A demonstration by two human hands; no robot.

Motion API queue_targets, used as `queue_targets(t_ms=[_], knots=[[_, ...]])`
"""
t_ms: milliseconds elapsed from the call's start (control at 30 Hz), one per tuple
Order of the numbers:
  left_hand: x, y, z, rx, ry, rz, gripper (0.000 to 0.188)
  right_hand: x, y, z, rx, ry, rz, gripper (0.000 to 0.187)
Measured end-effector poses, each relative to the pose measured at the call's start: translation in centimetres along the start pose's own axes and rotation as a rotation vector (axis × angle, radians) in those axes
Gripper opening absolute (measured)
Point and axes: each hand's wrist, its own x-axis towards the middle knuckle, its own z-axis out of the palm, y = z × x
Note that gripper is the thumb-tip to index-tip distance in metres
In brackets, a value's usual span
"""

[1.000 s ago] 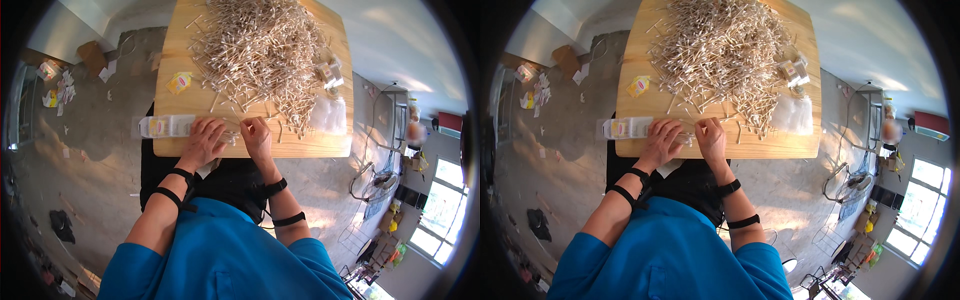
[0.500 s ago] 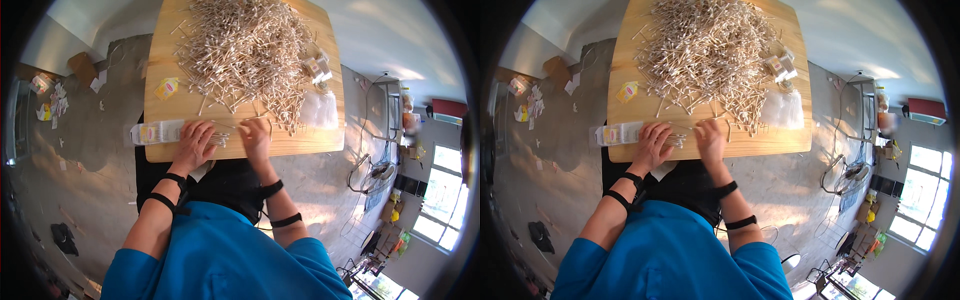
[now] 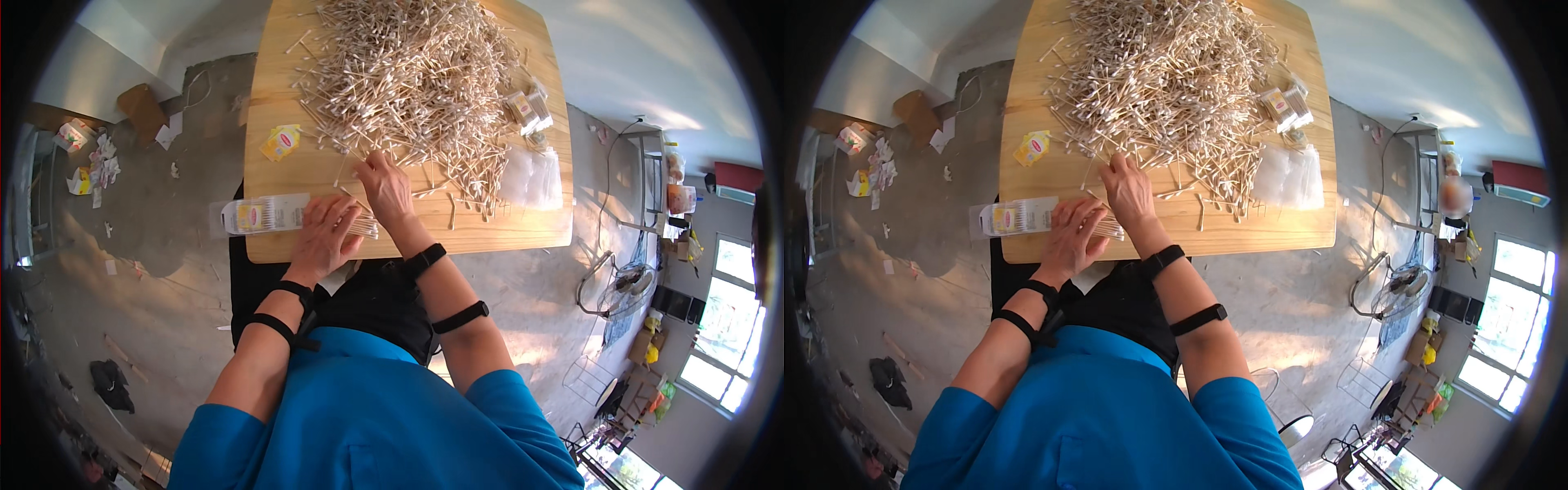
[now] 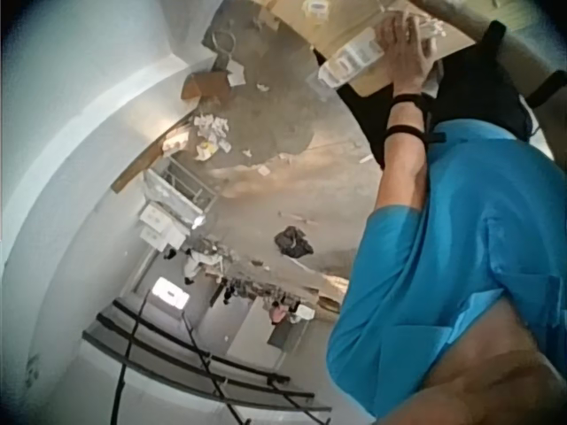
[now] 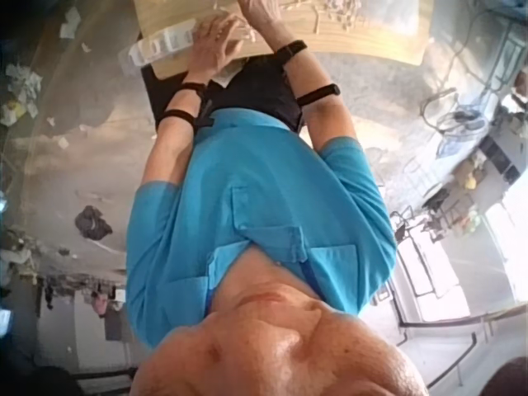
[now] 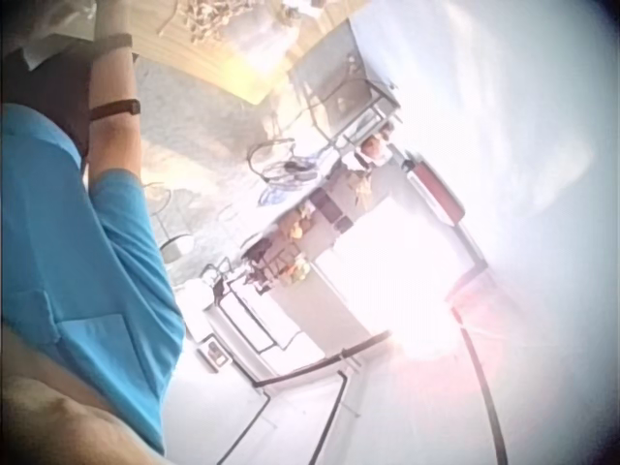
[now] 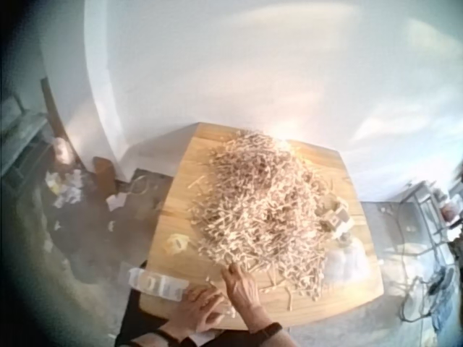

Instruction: The person is packaging cotton swabs into plastic bags.

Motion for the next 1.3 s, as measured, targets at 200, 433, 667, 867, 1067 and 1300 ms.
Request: queue_targets(t_ms=[200, 433, 667, 867, 1067, 1300], knots=[[-0.5, -0.3, -0.2, -0.031, 0.010, -0.020, 0.059, -1.4, -1.9, -1.0, 0.165, -0.078, 0.220, 0.013], [0.1, 0.0, -0.6, -0.035, 0.025, -0.011, 0.054, -4.8, -2.9, -2.7, 0.168, 0.018, 0.431, 0.014], [0.1, 0.0, -0.5, -0.034, 0.013, -0.007, 0.053, -4.9, -2.3, -1.6, 0.120, -0.032, 0.345, 0.016], [-0.2, -0.2, -0.4, -0.030, -0.011, -0.012, 0.051, -5.1, -2.3, -3.3, 0.159, -0.004, 0.368, 0.024], [0.3, 0.1, -0.7, 0.002, -0.024, 0.000, 0.049, -7.5, -1.6, -4.0, 0.100, -0.054, 0.481, 0.025], [0.1, -0.1, -0.4, -0.014, -0.011, 0.009, 0.050, -5.6, -2.4, -3.9, 0.136, -0.068, 0.496, 0.021]])
